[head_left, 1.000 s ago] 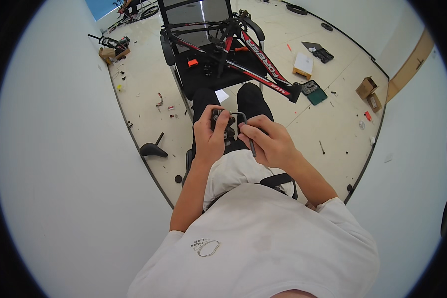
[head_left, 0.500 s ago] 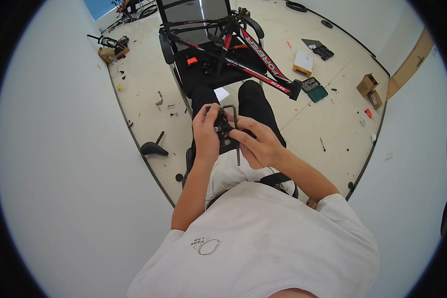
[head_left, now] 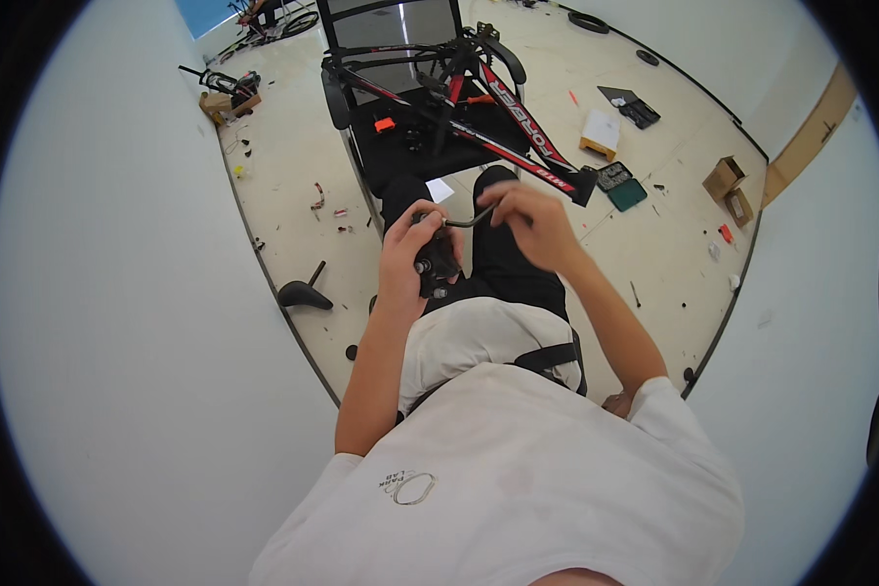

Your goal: The person sits in a chair and assembles a bicycle derailleur, using an Allen key to tighten screws and attach components. The person holds the derailleur in their hands and manipulates small parts while seated.

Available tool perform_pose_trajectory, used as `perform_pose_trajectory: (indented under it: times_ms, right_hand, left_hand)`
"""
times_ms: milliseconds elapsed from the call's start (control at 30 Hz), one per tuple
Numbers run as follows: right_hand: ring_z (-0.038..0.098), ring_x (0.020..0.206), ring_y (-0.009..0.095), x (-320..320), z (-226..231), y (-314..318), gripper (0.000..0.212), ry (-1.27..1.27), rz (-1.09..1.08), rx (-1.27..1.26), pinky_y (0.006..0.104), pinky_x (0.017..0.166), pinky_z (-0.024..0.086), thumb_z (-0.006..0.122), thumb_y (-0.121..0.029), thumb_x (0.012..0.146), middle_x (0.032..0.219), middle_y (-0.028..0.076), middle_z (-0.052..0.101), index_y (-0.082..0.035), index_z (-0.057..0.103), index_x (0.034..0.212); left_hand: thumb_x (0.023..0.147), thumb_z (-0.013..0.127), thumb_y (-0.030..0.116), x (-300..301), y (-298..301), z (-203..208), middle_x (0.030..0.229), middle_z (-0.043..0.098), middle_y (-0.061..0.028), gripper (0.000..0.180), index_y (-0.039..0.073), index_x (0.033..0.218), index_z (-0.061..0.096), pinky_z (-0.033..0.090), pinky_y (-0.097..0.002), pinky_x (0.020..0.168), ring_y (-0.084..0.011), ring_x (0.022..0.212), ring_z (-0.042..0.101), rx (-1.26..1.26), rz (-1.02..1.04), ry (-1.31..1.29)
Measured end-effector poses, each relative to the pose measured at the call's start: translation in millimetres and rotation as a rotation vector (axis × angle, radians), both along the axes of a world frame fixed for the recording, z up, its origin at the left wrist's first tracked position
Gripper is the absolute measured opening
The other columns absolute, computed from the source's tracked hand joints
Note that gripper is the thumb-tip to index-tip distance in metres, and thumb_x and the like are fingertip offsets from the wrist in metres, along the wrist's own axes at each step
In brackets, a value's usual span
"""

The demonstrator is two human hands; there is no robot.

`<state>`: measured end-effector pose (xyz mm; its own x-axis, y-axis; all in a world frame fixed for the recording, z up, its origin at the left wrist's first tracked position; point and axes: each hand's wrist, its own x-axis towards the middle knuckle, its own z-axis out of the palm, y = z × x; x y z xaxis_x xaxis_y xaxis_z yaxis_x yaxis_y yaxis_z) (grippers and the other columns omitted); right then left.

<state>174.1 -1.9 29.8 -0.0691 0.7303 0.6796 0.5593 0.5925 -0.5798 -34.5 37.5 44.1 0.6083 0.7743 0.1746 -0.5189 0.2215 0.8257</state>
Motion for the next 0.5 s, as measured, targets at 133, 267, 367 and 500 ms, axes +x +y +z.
perform_pose_trajectory:
  times_ms: [133, 267, 367, 500]
  right_hand:
    - [0.064, 0.106, 0.028, 10.4, 27.7, 18.2, 0.017, -0.158, -0.026, 0.14, 0.034, 0.089, 0.051, 0.054, 0.017, 0.071, 0.103, 0.011, 0.07, 0.002, 0.06, 0.072]
    - [0.063, 0.101, 0.026, 3.0, 27.2, 28.9, 0.016, -0.191, -0.053, 0.176, 0.0334, 0.078, 0.05, 0.056, 0.011, 0.072, 0.1, 0.008, 0.07, -0.002, 0.065, 0.074]
    - [0.067, 0.083, 0.026, -11.7, -2.7, 17.8, 0.013, -0.053, -0.026, -0.033, 0.0317, 0.068, 0.051, 0.058, 0.009, 0.073, 0.093, 0.011, 0.071, -0.001, 0.066, 0.078]
    - [0.067, 0.072, 0.017, -46.6, -11.2, -27.2, 0.015, 0.139, 0.133, -0.342, 0.0273, 0.064, 0.053, 0.058, 0.006, 0.08, 0.084, 0.011, 0.069, 0.0, 0.065, 0.091]
  left_hand:
    - [0.094, 0.049, 0.024, 0.7, -1.3, -2.9, 0.067, 0.057, -0.0124, 0.019, 0.005, 0.095, 0.05, 0.044, -0.0276, 0.042, -0.0178, 0.05, 0.056, 0.0, -0.011, 0.032]
    - [0.095, 0.048, 0.024, 0.2, -2.2, 0.1, 0.068, 0.057, -0.0121, 0.017, 0.007, 0.093, 0.048, 0.045, -0.0275, 0.043, -0.0168, 0.051, 0.056, 0.002, 0.064, 0.01]
    - [0.096, 0.047, 0.024, 1.8, -3.5, -0.3, 0.068, 0.057, -0.0113, 0.017, 0.008, 0.091, 0.047, 0.045, -0.0272, 0.043, -0.0153, 0.051, 0.055, 0.017, 0.184, -0.004]
    - [0.098, 0.046, 0.023, 1.5, 4.5, -6.7, 0.069, 0.058, -0.0092, 0.017, 0.008, 0.089, 0.046, 0.045, -0.0254, 0.044, -0.012, 0.053, 0.053, 0.073, 0.351, 0.015]
